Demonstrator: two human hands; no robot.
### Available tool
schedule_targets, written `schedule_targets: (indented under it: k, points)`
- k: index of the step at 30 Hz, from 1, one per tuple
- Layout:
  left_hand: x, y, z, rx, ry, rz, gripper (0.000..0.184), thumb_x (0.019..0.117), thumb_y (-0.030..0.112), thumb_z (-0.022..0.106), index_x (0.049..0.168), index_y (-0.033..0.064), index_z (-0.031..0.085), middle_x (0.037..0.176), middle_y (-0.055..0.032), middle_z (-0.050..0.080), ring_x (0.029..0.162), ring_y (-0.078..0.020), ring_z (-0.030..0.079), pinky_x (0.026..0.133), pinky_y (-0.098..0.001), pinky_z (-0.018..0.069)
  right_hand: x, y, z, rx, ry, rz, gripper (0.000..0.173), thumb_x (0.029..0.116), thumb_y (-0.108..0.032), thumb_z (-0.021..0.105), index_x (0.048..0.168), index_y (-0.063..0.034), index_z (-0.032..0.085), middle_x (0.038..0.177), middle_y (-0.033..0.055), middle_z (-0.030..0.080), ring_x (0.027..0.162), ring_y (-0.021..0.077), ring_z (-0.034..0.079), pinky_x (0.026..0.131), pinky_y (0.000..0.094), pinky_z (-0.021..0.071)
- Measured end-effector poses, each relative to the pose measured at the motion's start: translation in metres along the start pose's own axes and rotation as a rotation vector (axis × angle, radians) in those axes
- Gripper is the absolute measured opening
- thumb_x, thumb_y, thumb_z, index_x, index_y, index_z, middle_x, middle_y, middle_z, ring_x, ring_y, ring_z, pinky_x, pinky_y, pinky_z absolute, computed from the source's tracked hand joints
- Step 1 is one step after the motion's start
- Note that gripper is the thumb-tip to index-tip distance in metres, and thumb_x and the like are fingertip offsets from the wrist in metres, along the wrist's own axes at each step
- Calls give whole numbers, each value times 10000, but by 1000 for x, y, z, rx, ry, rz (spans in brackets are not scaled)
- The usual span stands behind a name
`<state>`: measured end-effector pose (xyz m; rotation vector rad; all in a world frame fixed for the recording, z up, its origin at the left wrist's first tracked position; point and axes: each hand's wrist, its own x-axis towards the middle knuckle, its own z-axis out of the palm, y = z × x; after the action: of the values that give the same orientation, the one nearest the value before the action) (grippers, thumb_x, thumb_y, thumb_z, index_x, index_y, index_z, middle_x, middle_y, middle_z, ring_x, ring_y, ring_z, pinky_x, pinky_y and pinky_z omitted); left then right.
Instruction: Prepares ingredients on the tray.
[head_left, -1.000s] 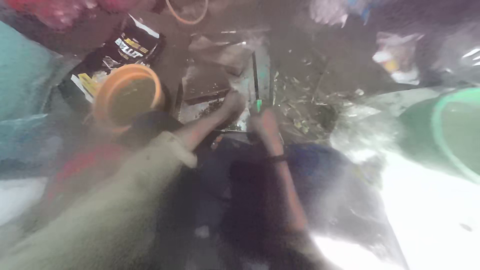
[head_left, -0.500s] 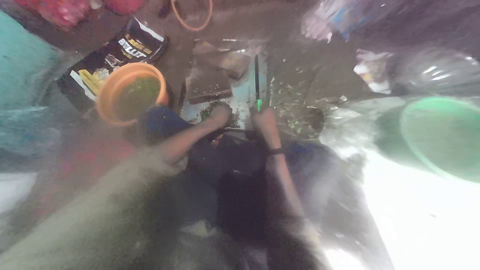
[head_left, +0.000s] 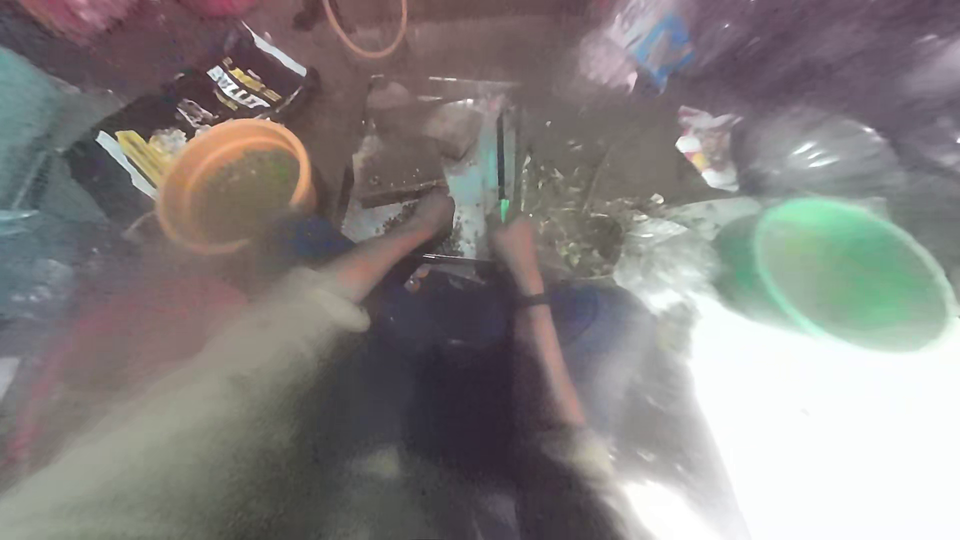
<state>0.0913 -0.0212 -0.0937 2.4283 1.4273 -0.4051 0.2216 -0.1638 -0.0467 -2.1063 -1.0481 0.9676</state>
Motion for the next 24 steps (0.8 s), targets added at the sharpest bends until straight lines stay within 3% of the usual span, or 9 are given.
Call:
schedule_targets:
  k: [3, 6, 8, 11, 15, 19, 21, 24]
  points:
    - [-13, -11, -16, -1, -54, 103, 228, 911, 226, 741, 1048, 43, 742, 1092, -210, 713, 1042, -412, 689, 847, -635, 569, 0, -4, 1, 16, -4, -12, 556, 1031, -592, 498, 1322, -126, 585, 936, 190, 691, 765, 366, 683, 658, 590, 570]
    - [-27, -27, -46, -42, -3, 236, 275, 975, 241, 667, 1188, 78, 725, 1147, -193, 713, 1107, -390, 681, 932, -618, 543, 2, -1, 4, 20, 9, 6, 596, 1019, -617, 498, 1288, -100, 618, 957, 196, 701, 802, 368, 692, 701, 603, 574]
    - [-37, -37, -73, -19, 29, 162, 262, 971, 232, 666, 1184, 93, 726, 1163, -180, 709, 1121, -384, 677, 938, -615, 543, 2, 0, 5, 33, 9, 8, 605, 1014, -632, 497, 1322, -121, 598, 957, 183, 702, 788, 356, 692, 691, 593, 577]
    - [-40, -72, -95, 42, 167, -52, 271, 942, 291, 690, 987, 28, 739, 1059, -226, 718, 1038, -441, 687, 850, -665, 549, 1, -4, 5, 44, 14, -20, 536, 1020, -577, 539, 1331, -144, 591, 930, 172, 696, 742, 342, 675, 650, 577, 567]
    - [-51, -115, -110, -54, 138, -338, 326, 901, 215, 746, 1056, -65, 681, 1164, -315, 670, 1105, -502, 659, 870, -701, 529, -2, -14, 0, -24, -8, -22, 525, 1045, -487, 544, 1378, -81, 549, 987, 216, 686, 813, 383, 676, 708, 597, 557]
    - [-40, -157, -79, -178, 91, -304, 253, 942, 282, 729, 1087, 79, 766, 1134, -221, 727, 1107, -434, 679, 953, -691, 512, 2, -16, 6, -108, -25, -22, 559, 1057, -528, 495, 1404, -90, 521, 1035, 233, 695, 899, 417, 691, 755, 637, 554]
    - [-38, -156, -79, -247, 110, -295, 276, 985, 272, 661, 1143, 67, 755, 1180, -237, 716, 1143, -447, 669, 974, -697, 499, 3, -18, 9, -146, -31, -14, 582, 1051, -545, 492, 1409, -88, 530, 1053, 251, 691, 914, 432, 688, 762, 649, 550]
    - [-22, -151, -77, -251, 159, -316, 321, 973, 320, 683, 1171, 76, 748, 1230, -241, 702, 1190, -452, 652, 983, -697, 496, 2, -19, 9, -117, -31, -19, 555, 1049, -537, 504, 1361, -80, 555, 1020, 234, 687, 872, 404, 682, 741, 623, 549]
